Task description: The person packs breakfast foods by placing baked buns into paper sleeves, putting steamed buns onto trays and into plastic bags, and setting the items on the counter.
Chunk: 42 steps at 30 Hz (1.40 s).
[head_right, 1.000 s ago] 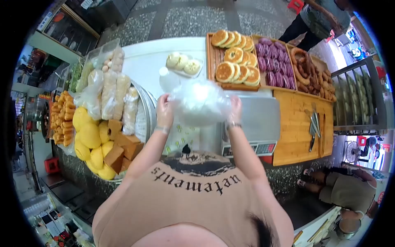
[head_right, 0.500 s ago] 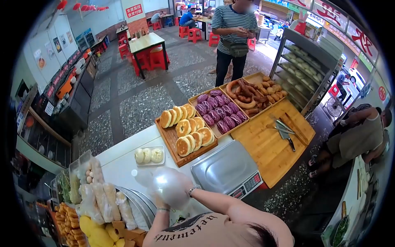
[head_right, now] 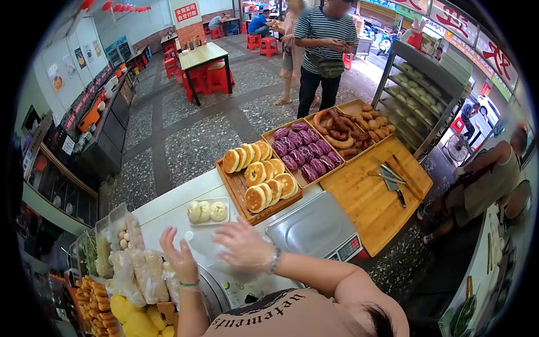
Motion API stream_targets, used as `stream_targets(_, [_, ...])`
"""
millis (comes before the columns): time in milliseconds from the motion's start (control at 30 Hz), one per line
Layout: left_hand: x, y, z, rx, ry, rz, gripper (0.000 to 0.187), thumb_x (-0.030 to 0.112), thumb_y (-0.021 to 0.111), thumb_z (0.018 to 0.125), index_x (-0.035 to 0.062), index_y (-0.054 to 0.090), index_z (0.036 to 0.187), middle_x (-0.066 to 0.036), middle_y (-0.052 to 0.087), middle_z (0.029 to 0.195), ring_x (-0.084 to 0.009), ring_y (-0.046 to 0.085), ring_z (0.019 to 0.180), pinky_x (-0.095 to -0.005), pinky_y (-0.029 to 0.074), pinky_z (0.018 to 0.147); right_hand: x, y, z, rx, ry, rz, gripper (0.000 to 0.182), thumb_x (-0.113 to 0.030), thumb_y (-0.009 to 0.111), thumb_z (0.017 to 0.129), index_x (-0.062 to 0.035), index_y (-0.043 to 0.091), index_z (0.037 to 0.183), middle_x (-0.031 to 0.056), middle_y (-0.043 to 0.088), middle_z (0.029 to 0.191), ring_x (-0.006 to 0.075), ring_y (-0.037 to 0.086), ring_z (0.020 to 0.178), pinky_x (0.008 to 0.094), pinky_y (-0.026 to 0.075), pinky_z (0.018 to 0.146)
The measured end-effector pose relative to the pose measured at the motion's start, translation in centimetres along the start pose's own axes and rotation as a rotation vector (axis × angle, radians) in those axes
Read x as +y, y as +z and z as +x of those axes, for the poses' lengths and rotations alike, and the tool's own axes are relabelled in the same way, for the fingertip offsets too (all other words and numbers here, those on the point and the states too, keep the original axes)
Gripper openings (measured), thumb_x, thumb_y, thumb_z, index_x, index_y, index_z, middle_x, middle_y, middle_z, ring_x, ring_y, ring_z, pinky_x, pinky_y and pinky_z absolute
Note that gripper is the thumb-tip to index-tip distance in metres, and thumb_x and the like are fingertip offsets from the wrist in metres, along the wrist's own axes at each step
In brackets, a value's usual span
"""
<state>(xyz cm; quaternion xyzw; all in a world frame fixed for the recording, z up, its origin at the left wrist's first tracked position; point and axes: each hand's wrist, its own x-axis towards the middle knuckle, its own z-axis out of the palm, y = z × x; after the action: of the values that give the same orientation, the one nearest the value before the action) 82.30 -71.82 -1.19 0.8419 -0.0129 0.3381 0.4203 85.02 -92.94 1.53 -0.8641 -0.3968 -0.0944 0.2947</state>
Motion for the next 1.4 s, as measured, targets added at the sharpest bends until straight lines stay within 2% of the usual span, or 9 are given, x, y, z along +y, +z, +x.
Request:
stream_targets(133, [4.5, 1.8, 0.3, -0.263, 0.191, 0.029, 0.041, 0.011, 0.058, 0.078, 0.0013, 0.052, 0.118, -0.021, 0.046, 0.126, -0.0360, 0.043, 0.119, -0.0462, 0.031, 0.103, -0.2, 5.1, 0.5, -0.194, 0.027, -0.212, 0.043, -0.031, 0.053, 0.087, -0.0083, 0.051, 0.124, 0.0138, 0.052, 0.125, 0.0286, 0.046, 0.121, 0.0433, 0.031, 0.106])
stream_targets(233, [4.0, 5.2, -1.6, -0.638, 0.324, 0.223, 0.027, 0.017, 0.060, 0.078, 0.0048, 0.062, 0.103, -0.019, 0.057, 0.115, -0.0347, 0.050, 0.112, -0.0468, 0.034, 0.098, 2.1, 8.9, -0.2, -0.306, 0.210, 0.301, 0.045, -0.031, 0.057, 0.084, -0.0110, 0.050, 0.124, 0.0151, 0.049, 0.127, 0.0322, 0.041, 0.123, 0.0427, 0.028, 0.108])
stream_targets(667, [3.9, 6.9, -2.2, -0.519, 0.234, 0.090, 0.017, 0.021, 0.059, 0.078, 0.0074, 0.068, 0.086, -0.008, 0.067, 0.093, -0.0269, 0.060, 0.096, -0.0451, 0.038, 0.093, 4.3, 17.1, -4.6, 0.200, 0.306, 1.198, 0.046, -0.030, 0.058, 0.082, -0.0105, 0.050, 0.123, 0.0152, 0.050, 0.124, 0.0321, 0.043, 0.120, 0.0433, 0.031, 0.105])
stream_targets(867, [3.3, 6.6, -2.9, -0.510, 0.225, 0.105, 0.022, 0.020, 0.060, 0.079, 0.0058, 0.066, 0.094, -0.011, 0.065, 0.103, -0.0296, 0.057, 0.105, -0.0449, 0.037, 0.095, 5.3, 16.9, -4.1, 0.158, 0.247, 1.156, 0.047, -0.028, 0.057, 0.082, -0.0097, 0.048, 0.125, 0.0145, 0.050, 0.124, 0.0305, 0.044, 0.119, 0.0416, 0.034, 0.103])
stream_targets(933, [2.7, 6.6, -3.3, -0.485, 0.224, 0.087, 0.024, 0.021, 0.059, 0.080, 0.0062, 0.065, 0.097, -0.011, 0.064, 0.105, -0.0303, 0.056, 0.107, -0.0462, 0.036, 0.096, 4.1, 13.5, -2.9, 0.088, 0.053, 0.369, 0.036, -0.024, 0.059, 0.080, -0.0098, 0.056, 0.113, 0.0142, 0.056, 0.112, 0.0304, 0.051, 0.108, 0.0408, 0.040, 0.095])
stream_targets(1133, [-3.6, 2.9, 0.7, -0.165, 0.172, 0.369, 0.040, 0.018, 0.063, 0.080, 0.0042, 0.057, 0.117, -0.015, 0.054, 0.123, -0.0380, 0.041, 0.123, -0.0459, 0.029, 0.104, 2.3, 9.5, -1.0, 0.245, 0.012, 0.225, 0.011, -0.016, 0.061, 0.072, -0.0076, 0.057, 0.079, 0.0113, 0.058, 0.080, 0.0318, 0.055, 0.079, 0.0427, 0.043, 0.075])
stream_targets(1233, [-7.2, 3.6, 1.0, 0.037, 0.052, 0.444, 0.048, 0.018, 0.069, 0.077, 0.0031, 0.054, 0.120, -0.015, 0.058, 0.115, -0.0348, 0.050, 0.114, -0.0430, 0.037, 0.098, 2.0, 9.6, -0.9, 0.261, 0.001, 0.210, 0.013, -0.015, 0.061, 0.073, -0.0060, 0.057, 0.081, 0.0115, 0.058, 0.081, 0.0311, 0.055, 0.081, 0.0428, 0.043, 0.076])
stream_targets(1300, [-8.6, 4.2, 0.2, -0.176, -0.437, 0.005, 0.043, 0.014, 0.071, 0.077, 0.0030, 0.056, 0.115, -0.015, 0.062, 0.101, -0.0256, 0.059, 0.094, -0.0366, 0.046, 0.085, 2.1, 9.6, -1.0, 0.244, 0.005, 0.223, 0.013, -0.015, 0.061, 0.073, -0.0059, 0.057, 0.081, 0.0116, 0.058, 0.082, 0.0310, 0.055, 0.081, 0.0426, 0.043, 0.076])
stream_targets(1400, [-10.3, 4.9, -1.2, -0.117, -0.389, -0.017, 0.033, 0.015, 0.072, 0.077, 0.0024, 0.059, 0.104, -0.011, 0.062, 0.088, -0.0172, 0.059, 0.078, -0.0322, 0.048, 0.071, 2.3, 9.5, -1.1, 0.224, 0.021, 0.229, 0.013, -0.015, 0.061, 0.073, -0.0056, 0.058, 0.082, 0.0117, 0.058, 0.082, 0.0310, 0.055, 0.082, 0.0423, 0.043, 0.077])
